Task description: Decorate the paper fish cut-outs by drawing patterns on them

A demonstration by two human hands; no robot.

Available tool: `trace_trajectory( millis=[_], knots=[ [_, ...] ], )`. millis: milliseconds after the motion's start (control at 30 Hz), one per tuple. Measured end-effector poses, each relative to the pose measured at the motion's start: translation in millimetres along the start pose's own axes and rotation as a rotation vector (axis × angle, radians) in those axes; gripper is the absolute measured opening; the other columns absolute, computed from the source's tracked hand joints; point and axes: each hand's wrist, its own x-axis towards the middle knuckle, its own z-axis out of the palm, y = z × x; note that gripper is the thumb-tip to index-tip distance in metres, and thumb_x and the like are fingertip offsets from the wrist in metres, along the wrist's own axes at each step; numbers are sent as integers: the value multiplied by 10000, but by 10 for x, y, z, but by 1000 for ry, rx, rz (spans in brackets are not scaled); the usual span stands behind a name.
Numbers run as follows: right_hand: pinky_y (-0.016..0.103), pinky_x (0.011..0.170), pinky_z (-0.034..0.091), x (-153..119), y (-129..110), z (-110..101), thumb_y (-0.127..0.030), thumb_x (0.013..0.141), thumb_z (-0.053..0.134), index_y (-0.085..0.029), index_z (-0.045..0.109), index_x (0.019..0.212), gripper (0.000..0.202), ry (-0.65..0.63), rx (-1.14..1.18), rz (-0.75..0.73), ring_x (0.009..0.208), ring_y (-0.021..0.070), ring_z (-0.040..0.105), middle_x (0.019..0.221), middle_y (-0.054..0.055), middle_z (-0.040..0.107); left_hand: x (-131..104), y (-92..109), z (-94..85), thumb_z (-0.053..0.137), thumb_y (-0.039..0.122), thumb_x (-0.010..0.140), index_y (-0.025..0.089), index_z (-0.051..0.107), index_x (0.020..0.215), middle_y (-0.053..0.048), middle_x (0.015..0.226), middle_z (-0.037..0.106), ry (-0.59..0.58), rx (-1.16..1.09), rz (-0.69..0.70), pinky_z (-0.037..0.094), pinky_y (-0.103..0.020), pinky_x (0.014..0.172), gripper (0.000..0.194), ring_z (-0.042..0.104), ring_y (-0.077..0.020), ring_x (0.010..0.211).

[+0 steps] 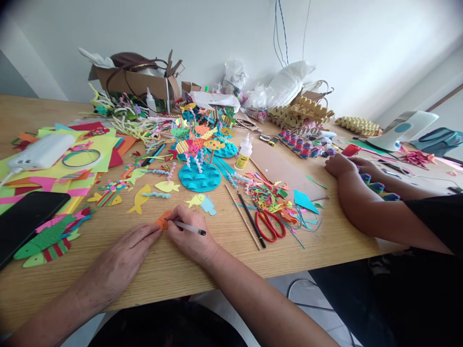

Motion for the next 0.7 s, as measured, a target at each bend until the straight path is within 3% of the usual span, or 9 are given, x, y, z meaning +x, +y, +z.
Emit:
trace_trajectory(
  millis=[433, 700],
  knots=[
    [202, 551, 384, 20, 0, 25, -94, 728, 532, -182, 580, 733, 100, -42, -38, 7, 563, 97, 522, 654, -25, 608, -13, 6, 19, 240, 84, 911, 117, 580, 1163, -100, 1147, 630, -19, 8, -22, 519, -319, 893, 424, 595, -200, 1052],
    [206, 543, 364, 29, 5, 14, -103, 730, 520, -184, 559, 717, 90, -27, -79, 10, 537, 96, 493, 621, -31, 572, 12, 11, -13, 217, 95, 927, 98, 587, 1146, -109, 1122, 640, -8, 30, -2, 527, -323, 883, 430, 603, -202, 1038]
  ],
)
